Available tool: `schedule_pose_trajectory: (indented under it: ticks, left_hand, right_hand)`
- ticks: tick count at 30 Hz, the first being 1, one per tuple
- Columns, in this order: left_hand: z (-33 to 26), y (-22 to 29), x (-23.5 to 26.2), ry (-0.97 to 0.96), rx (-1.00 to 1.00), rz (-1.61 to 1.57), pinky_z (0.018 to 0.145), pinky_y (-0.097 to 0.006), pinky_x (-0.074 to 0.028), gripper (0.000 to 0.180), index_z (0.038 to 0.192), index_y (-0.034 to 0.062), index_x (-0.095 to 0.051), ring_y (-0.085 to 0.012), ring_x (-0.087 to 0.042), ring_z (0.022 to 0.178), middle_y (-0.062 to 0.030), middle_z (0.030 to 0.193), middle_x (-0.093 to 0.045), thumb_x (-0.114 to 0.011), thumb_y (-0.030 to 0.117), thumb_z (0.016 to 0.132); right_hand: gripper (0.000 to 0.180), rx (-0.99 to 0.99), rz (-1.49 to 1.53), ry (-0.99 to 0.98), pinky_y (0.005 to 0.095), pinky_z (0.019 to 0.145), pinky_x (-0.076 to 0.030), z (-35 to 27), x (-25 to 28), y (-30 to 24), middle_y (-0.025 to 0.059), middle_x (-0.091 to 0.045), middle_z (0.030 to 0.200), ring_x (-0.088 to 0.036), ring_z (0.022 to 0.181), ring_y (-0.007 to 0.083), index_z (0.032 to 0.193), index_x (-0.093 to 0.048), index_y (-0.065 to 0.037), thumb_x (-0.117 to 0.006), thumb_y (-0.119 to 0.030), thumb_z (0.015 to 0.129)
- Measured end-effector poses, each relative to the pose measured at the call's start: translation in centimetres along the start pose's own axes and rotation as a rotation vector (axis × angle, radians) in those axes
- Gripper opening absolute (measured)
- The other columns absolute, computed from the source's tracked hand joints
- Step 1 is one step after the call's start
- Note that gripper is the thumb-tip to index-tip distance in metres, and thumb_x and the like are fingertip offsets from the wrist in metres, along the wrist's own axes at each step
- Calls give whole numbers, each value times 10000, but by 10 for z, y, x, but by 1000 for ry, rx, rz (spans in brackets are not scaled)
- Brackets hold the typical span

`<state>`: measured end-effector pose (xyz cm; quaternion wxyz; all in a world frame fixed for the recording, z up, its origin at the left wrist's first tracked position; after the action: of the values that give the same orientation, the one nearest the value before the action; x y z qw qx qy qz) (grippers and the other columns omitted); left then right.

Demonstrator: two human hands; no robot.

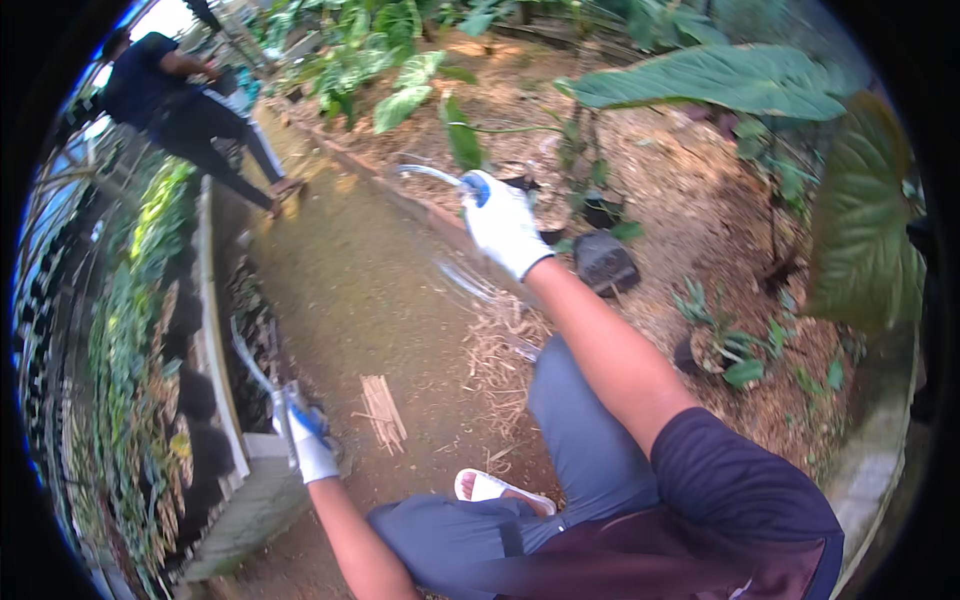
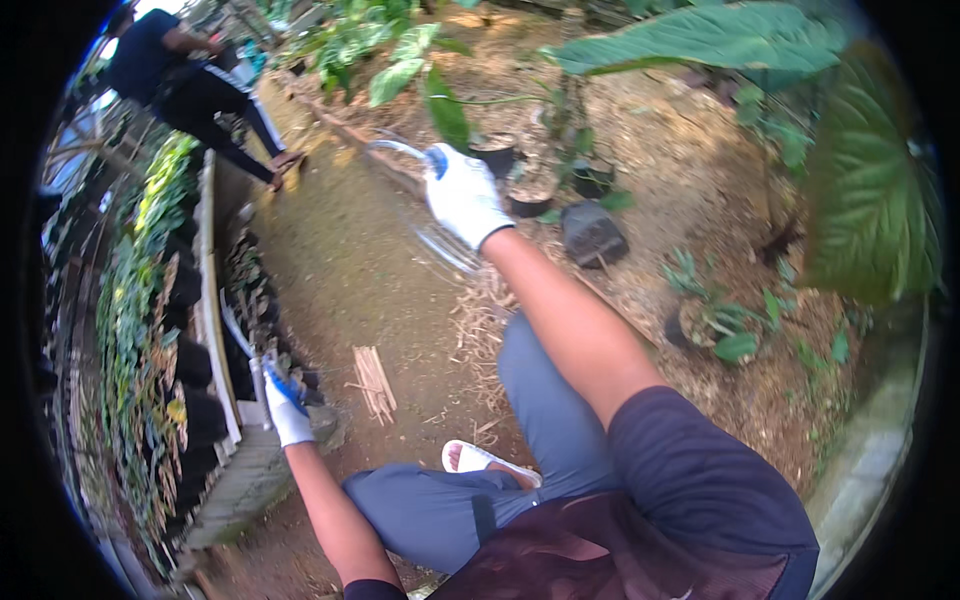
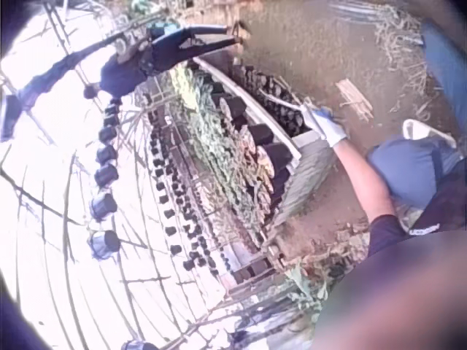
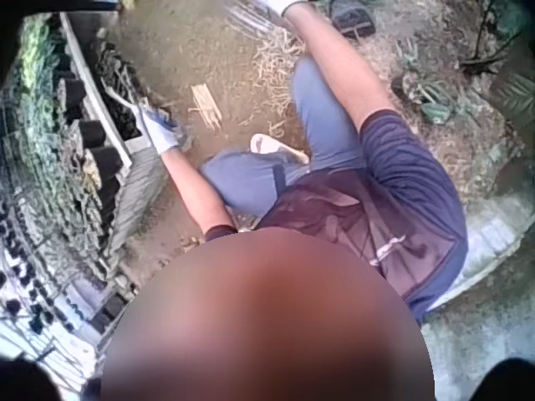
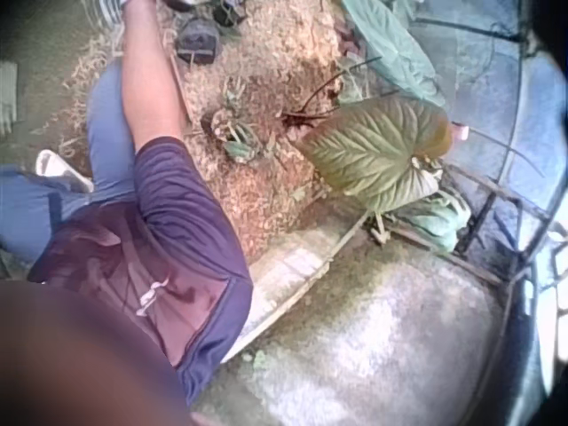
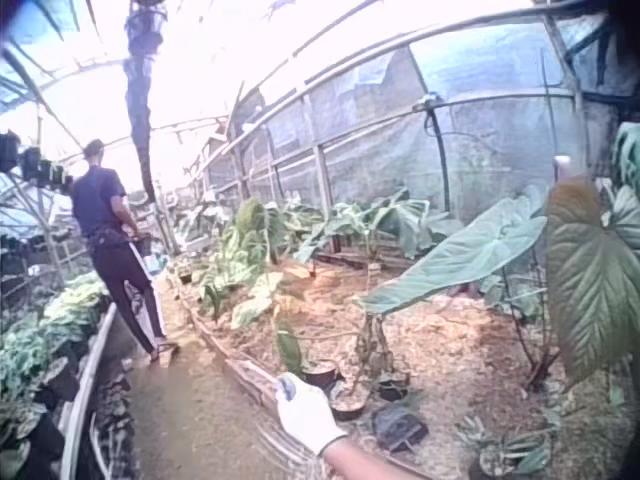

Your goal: The person walks through a greenhouse, then sits on the ground to cut a coil of wire into short pieces using pliers. They then thread each wire piece onto a thin wooden stick, repeating the process multiple times.

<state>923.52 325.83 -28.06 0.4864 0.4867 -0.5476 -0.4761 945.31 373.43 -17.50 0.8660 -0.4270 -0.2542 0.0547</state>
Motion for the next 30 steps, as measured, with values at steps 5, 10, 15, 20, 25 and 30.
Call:
schedule_pose_trajectory:
  ticks: [5, 10, 15, 20, 25, 30]
  left_hand:
    - [6, -13, 4, -70, 95, -40, 503, -238, -284, 566, 1563, 160, -423, -68, -408, 596, -27, 1410, -593, -440, 482, 1098]
    - [6, -16, 2, -67, 77, -29, 511, -236, -300, 467, 1397, 177, -586, -43, -448, 618, 55, 1016, -632, -554, 491, 1053]
    - [19, -17, 9, -41, 22, 92, 465, -257, -295, 444, 1425, 230, -550, -72, -383, 526, 50, 809, -548, -485, 496, 1076]
    - [7, -11, -2, 28, 100, 6, 384, -290, -274, 309, 1013, 138, -695, -94, -398, 416, 34, 598, -482, -584, 423, 1052]
    - [-12, -10, -17, 15, 82, -67, 429, -271, -286, 264, 889, 147, -627, -52, -429, 508, 77, 686, -495, -587, 348, 1055]
    - [-14, 3, -23, -36, -131, -60, 422, -250, -261, 208, 898, 189, -652, -45, -377, 454, 84, 680, -560, -623, 339, 1039]
  right_hand:
    - [157, -97, 275, 62, 392, 729, -522, -44, 68, -1, 144, -690, 866, -664, 772, 300, 1088, -675, -31, -623, -127, 975]
    - [225, -266, 834, 71, 170, 494, -349, -55, 170, 20, -84, -553, 769, -441, 581, -26, 1191, -672, -19, -651, -157, 1015]
    - [246, -238, 857, 171, 175, 454, -244, -68, 295, 57, -119, -384, 665, -324, 521, -16, 1175, -658, -14, -641, -225, 1050]
    - [281, -508, 1158, 465, 217, 430, -241, -125, 349, 218, -76, -269, 636, -263, 498, 43, 1299, -601, -41, -533, -225, 1098]
    - [253, -859, 1040, 764, 239, 410, -247, -222, 354, 424, -69, -311, 644, -306, 457, 67, 1201, -620, -124, -672, -289, 1018]
    - [243, -1070, 868, 874, 335, 439, -298, -291, 360, 530, -14, -374, 658, -350, 438, 164, 1139, -572, -134, -595, -315, 980]
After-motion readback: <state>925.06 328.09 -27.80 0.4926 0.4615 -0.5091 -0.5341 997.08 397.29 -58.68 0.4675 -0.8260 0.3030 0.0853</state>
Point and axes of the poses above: each hand's wrist, its own z-axis towards the middle knuckle, its own x-axis out of the back of the hand, y = z × x, the point moved 8 cm from there along z, towards the middle knuckle
